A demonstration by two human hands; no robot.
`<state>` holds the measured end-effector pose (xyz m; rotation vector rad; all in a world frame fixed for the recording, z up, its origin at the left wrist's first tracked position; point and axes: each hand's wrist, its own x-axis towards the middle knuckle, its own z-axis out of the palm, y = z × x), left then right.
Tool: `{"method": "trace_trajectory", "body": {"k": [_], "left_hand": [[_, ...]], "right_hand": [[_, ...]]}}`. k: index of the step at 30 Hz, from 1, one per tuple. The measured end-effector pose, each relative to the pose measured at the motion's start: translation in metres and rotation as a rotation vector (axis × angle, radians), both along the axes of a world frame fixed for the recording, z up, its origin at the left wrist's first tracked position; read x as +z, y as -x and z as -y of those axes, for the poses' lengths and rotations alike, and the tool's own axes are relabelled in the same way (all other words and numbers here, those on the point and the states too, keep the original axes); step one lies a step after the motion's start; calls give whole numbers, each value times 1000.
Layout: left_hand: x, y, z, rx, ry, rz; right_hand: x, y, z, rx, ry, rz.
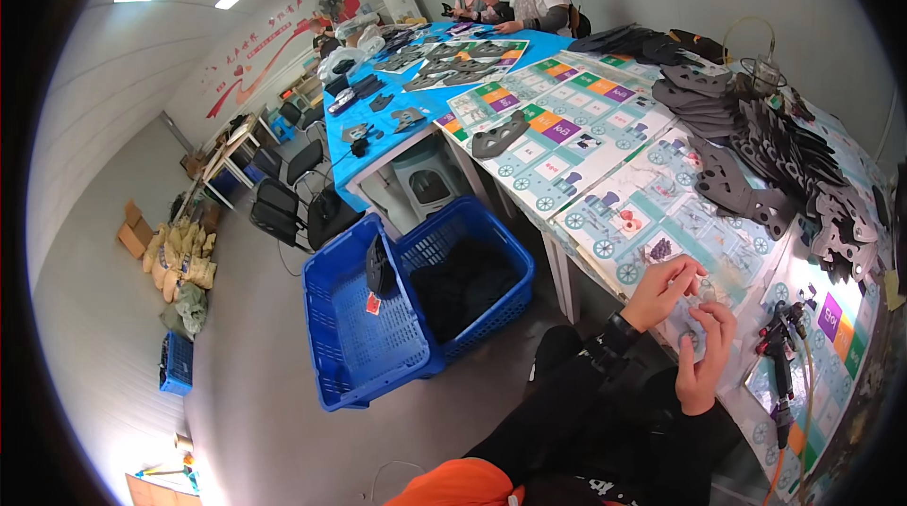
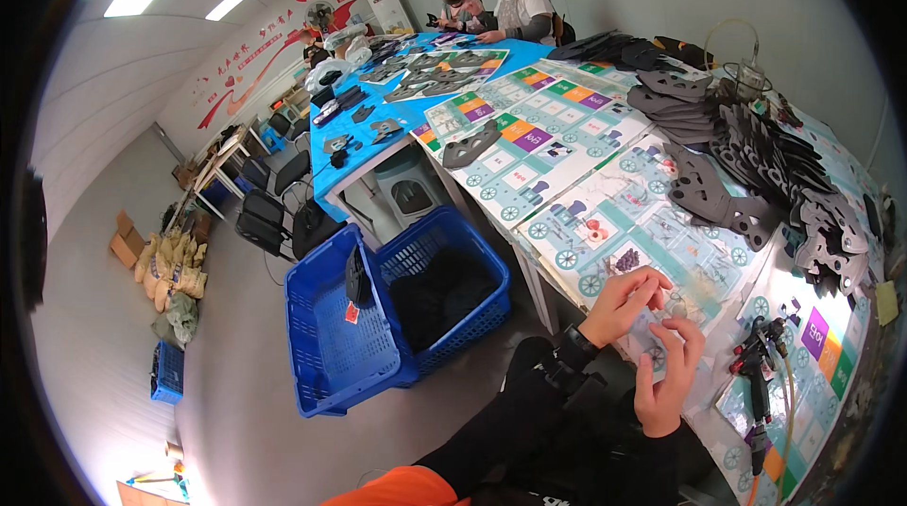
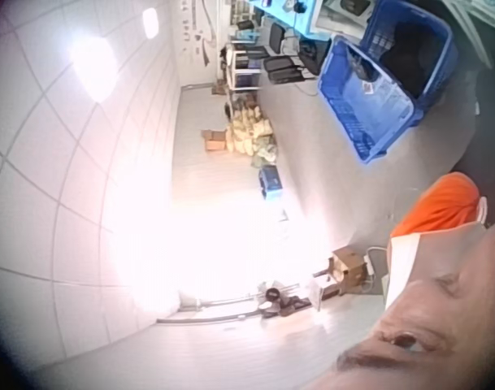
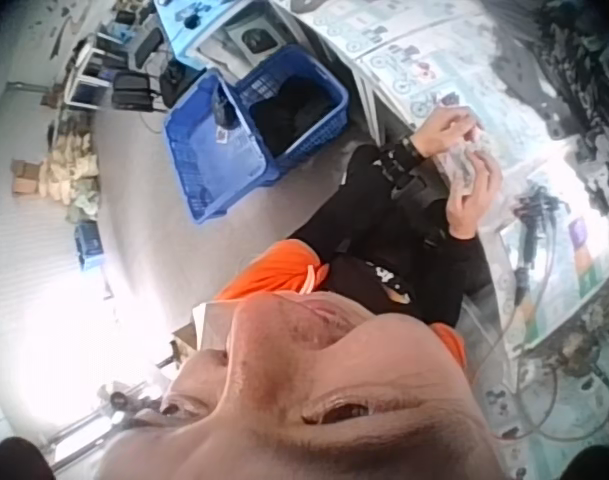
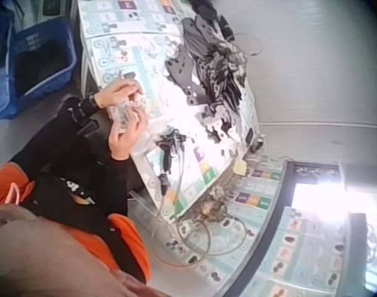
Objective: The person picks up a shoe component, aligns it with another piece on the table, and uses a handheld pneumatic tool to fasten them together. They repeat this process for several components, placing the finished pieces aside on the workspace.
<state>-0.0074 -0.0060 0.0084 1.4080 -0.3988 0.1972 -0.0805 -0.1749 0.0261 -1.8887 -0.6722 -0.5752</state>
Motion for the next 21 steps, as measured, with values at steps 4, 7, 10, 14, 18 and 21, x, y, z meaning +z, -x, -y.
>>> {"method": "trace_trajectory", "body": {"k": [4,7,10,14,18,21], "left_hand": [[0,1,0,18,-14,8],[0,0,-1,29,-26,10],[1,0,1,32,-19,19],[0,3,4,53,6,41],[-7,3,-4,-30,5,69],[18,10,8,-300,367,-118]], "right_hand": [[0,0,-1,1,10,9],[1,0,-1,0,25,18],[0,0,0,-3,27,19],[-1,0,0,-2,9,24],[8,6,1,4,8,-50],[50,10,3,-99,-148,96]]}}
